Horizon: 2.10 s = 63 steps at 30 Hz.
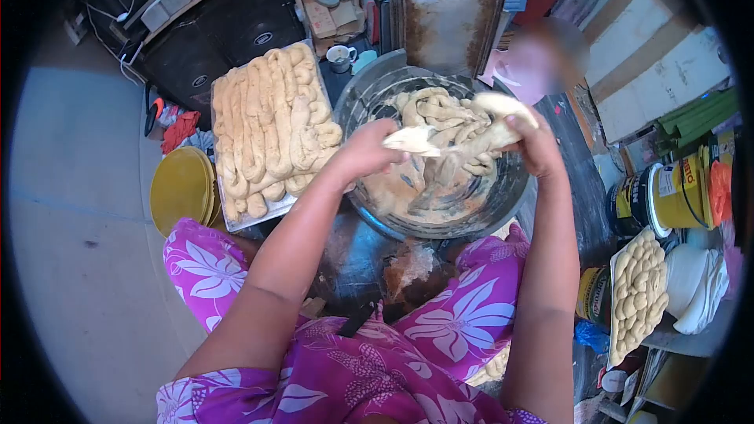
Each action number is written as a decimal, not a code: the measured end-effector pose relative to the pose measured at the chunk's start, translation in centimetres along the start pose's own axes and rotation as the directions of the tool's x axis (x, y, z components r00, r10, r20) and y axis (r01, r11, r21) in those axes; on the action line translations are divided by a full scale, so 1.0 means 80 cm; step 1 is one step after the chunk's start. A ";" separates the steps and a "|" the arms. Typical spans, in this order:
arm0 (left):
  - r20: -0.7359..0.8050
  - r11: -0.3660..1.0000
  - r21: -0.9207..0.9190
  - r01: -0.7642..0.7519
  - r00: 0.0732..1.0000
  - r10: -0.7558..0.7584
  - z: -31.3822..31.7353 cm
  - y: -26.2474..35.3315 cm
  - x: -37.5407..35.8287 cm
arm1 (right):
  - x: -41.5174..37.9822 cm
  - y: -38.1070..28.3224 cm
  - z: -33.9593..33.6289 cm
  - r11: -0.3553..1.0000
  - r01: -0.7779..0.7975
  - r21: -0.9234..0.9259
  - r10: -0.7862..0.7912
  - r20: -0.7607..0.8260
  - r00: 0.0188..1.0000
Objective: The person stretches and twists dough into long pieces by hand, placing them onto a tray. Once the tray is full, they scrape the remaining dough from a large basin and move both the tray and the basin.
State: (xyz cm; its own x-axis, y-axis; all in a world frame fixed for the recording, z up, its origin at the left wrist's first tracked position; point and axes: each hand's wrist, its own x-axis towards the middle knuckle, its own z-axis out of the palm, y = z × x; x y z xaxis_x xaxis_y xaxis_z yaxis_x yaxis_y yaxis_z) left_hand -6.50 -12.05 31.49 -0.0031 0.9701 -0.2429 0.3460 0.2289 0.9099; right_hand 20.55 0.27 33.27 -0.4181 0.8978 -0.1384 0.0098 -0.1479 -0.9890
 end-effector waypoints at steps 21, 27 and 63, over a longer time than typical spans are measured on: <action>-0.672 0.900 -0.353 -0.256 0.739 -0.054 0.033 -0.082 0.129 | 0.032 0.003 -0.074 0.962 0.162 -0.218 -0.254 -0.512 0.821; -0.488 0.924 -0.378 0.057 0.836 -0.251 0.089 -0.171 0.122 | 0.090 0.103 0.000 0.779 -0.096 -0.619 0.311 0.249 0.917; -0.087 0.794 -0.604 -0.064 0.996 0.014 0.073 -0.084 0.078 | 0.052 0.129 0.138 0.937 0.141 0.319 -0.179 0.095 0.979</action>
State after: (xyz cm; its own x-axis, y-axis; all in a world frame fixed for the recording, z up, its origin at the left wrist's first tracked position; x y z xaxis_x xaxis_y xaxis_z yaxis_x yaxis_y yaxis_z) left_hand -3.39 -7.98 21.90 -0.0802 0.9765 -0.2001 -0.2915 0.1690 0.9415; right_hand 8.89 -2.06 23.07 -0.4973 0.8663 0.0467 -0.3391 -0.1446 -0.9296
